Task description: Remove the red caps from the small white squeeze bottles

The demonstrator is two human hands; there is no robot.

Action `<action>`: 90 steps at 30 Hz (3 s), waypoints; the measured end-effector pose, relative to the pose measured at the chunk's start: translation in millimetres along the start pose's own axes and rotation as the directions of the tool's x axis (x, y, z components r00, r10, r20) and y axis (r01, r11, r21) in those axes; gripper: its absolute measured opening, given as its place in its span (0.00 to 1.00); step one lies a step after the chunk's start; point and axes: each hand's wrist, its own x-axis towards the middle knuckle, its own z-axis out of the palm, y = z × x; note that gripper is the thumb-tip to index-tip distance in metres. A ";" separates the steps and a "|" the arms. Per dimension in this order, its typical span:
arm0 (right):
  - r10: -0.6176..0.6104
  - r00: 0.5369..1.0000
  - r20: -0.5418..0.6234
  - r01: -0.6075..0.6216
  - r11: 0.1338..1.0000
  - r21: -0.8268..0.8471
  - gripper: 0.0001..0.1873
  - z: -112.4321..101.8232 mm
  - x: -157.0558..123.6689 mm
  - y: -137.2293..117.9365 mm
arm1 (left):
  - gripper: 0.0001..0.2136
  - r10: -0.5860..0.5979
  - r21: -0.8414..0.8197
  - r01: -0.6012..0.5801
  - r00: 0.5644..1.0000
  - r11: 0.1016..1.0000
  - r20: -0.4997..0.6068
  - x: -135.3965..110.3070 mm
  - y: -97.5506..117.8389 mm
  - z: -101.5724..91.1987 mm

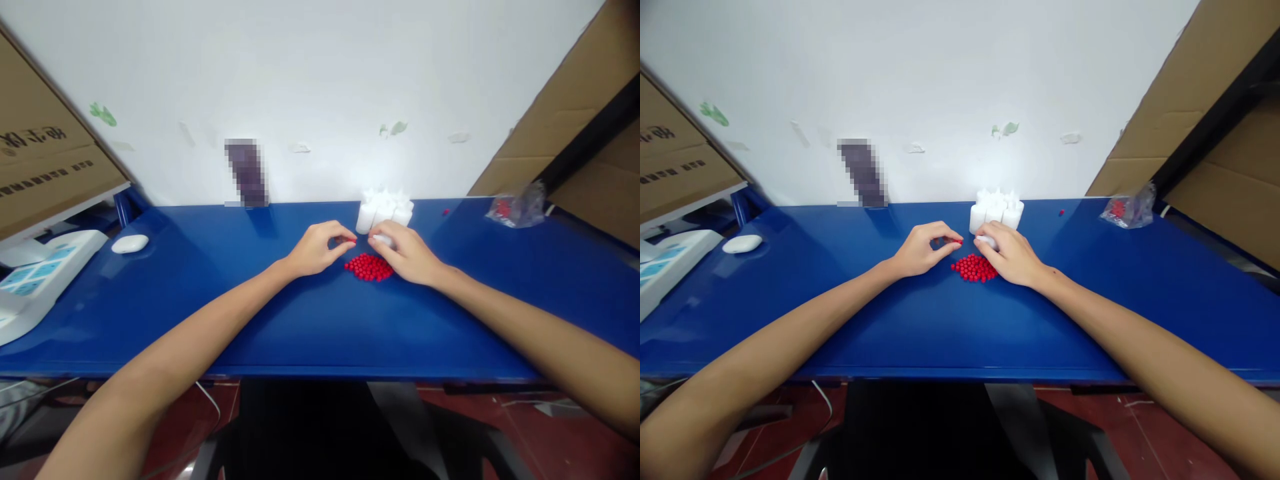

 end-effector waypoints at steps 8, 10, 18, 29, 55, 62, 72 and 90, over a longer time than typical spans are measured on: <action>-0.049 0.999 0.000 0.049 0.999 -0.017 0.10 -1.7 -2.4 -9.7 | 0.08 0.028 -0.042 -0.037 0.983 0.998 -0.183 2.5 27.0 7.7; -0.066 0.998 0.019 0.066 0.998 -0.013 0.13 -2.8 -2.5 -10.4 | 0.08 0.055 -0.060 -0.065 0.987 0.996 -0.152 2.0 28.7 8.1; -0.112 0.993 0.039 0.111 0.993 0.039 0.18 -5.1 -2.7 -16.0 | 0.08 0.141 -0.028 -0.144 0.985 0.989 -0.100 2.0 30.2 8.8; -0.046 0.999 0.022 0.046 0.999 0.019 0.25 -5.1 -2.6 -11.3 | 0.07 0.278 0.040 -0.275 0.951 0.961 -0.135 -0.4 28.8 15.2; -0.010 0.999 0.052 0.007 0.999 0.053 0.23 -11.8 -5.0 -38.9 | 0.05 0.223 -0.109 -0.244 0.959 0.964 -0.175 1.1 38.0 15.9; 0.002 0.998 0.065 -0.004 0.999 0.040 0.22 -10.8 -3.9 -38.3 | 0.06 0.173 -0.152 -0.196 0.974 0.969 -0.148 1.0 37.7 16.1; 0.040 0.999 -0.013 -0.041 0.998 -0.057 0.23 -6.0 0.1 -37.3 | 0.07 0.027 -0.243 -0.058 0.991 0.968 -0.128 0.5 34.9 15.8; 0.022 0.985 -0.171 -0.015 0.999 0.042 0.15 -6.1 -2.1 -24.9 | 0.07 -0.328 -0.179 0.300 0.932 0.937 -0.155 -0.2 -31.5 -10.9</action>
